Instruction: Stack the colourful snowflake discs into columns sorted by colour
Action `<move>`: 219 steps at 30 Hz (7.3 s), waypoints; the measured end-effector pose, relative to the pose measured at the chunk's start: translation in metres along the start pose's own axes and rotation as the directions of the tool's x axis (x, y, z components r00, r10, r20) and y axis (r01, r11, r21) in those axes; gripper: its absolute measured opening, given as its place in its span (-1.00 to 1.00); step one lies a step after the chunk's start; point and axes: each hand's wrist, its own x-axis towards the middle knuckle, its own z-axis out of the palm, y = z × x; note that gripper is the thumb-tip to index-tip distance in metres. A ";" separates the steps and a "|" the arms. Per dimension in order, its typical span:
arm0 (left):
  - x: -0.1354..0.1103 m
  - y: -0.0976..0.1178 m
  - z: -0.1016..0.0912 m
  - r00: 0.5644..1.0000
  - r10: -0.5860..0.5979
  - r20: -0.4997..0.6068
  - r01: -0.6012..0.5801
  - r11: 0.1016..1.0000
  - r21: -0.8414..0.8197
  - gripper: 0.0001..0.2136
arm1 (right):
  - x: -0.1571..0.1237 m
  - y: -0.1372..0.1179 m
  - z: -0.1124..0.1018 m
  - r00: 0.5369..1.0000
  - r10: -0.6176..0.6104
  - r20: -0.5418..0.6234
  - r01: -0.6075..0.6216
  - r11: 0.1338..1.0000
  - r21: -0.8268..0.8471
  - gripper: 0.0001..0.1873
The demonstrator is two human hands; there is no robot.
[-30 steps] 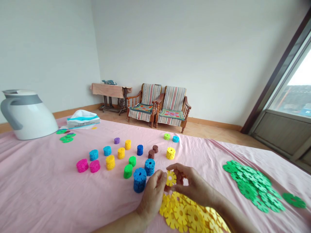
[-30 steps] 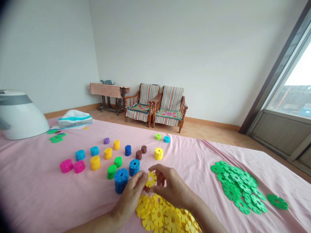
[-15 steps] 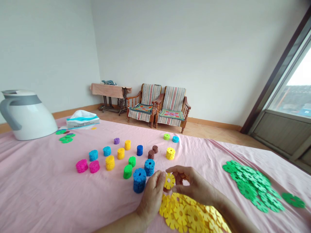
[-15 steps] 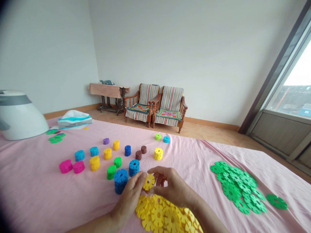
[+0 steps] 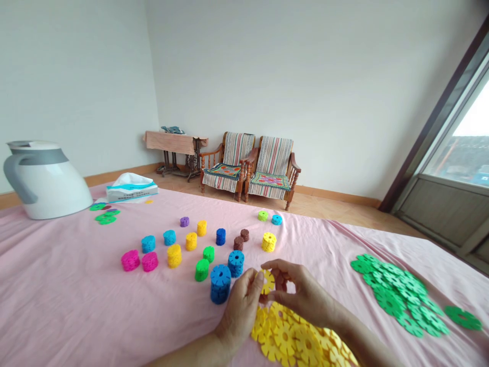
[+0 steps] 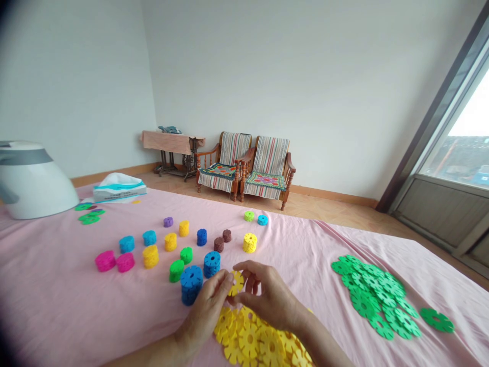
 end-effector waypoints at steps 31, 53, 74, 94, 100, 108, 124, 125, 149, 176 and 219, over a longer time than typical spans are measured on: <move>-0.002 -0.002 0.002 0.998 -0.029 0.055 0.029 1.000 -0.004 -0.71 | 0.088 0.087 -0.030 0.904 0.092 -0.418 -0.085 0.996 0.035 -0.63; -0.003 0.004 0.003 0.996 -0.074 0.059 0.077 0.996 -0.048 -0.76 | 0.091 0.109 -0.034 0.936 0.006 -0.353 -0.014 1.000 -0.018 -0.59; -0.003 0.001 0.002 0.997 -0.065 0.052 0.066 0.997 -0.032 -0.75 | 0.090 0.110 -0.033 0.942 0.018 -0.335 -0.025 1.000 -0.016 -0.61; -0.002 -0.001 0.002 0.996 -0.062 0.058 0.064 0.997 -0.030 -0.75 | 0.090 0.105 -0.031 0.939 -0.001 -0.343 -0.017 0.999 -0.050 -0.62; -0.004 0.005 0.003 0.997 -0.057 0.053 0.059 0.998 -0.026 -0.78 | 0.086 0.099 -0.035 0.941 0.024 -0.336 -0.022 1.000 0.008 -0.58; -0.005 0.002 0.004 0.997 -0.023 0.076 0.021 0.999 0.025 -0.81 | 0.070 0.088 -0.041 0.865 0.138 -0.483 -0.134 0.990 0.043 -0.65; -0.010 0.000 0.008 0.972 0.194 0.131 -0.230 0.900 0.369 -0.86 | -0.026 0.058 0.004 0.950 0.011 -0.312 -0.122 0.933 -0.339 -0.80; -0.011 -0.001 0.008 0.969 0.204 0.136 -0.242 0.894 0.377 -0.86 | -0.027 0.057 0.006 0.952 -0.007 -0.307 -0.112 0.923 -0.368 -0.81; -0.019 0.013 -0.003 0.796 0.248 0.552 -0.579 0.578 0.575 -0.86 | -0.034 0.057 0.006 0.963 -0.123 -0.241 -0.008 0.877 -0.480 -0.83; -0.020 0.009 -0.006 0.733 0.253 0.631 -0.653 0.521 0.550 -0.78 | -0.039 0.050 0.010 0.991 -0.082 -0.109 0.021 0.883 -0.468 -0.74; -0.019 0.009 -0.005 0.911 0.249 0.328 -0.407 0.660 0.631 -0.83 | -0.033 0.056 0.008 0.921 -0.088 -0.379 -0.095 0.894 -0.439 -0.67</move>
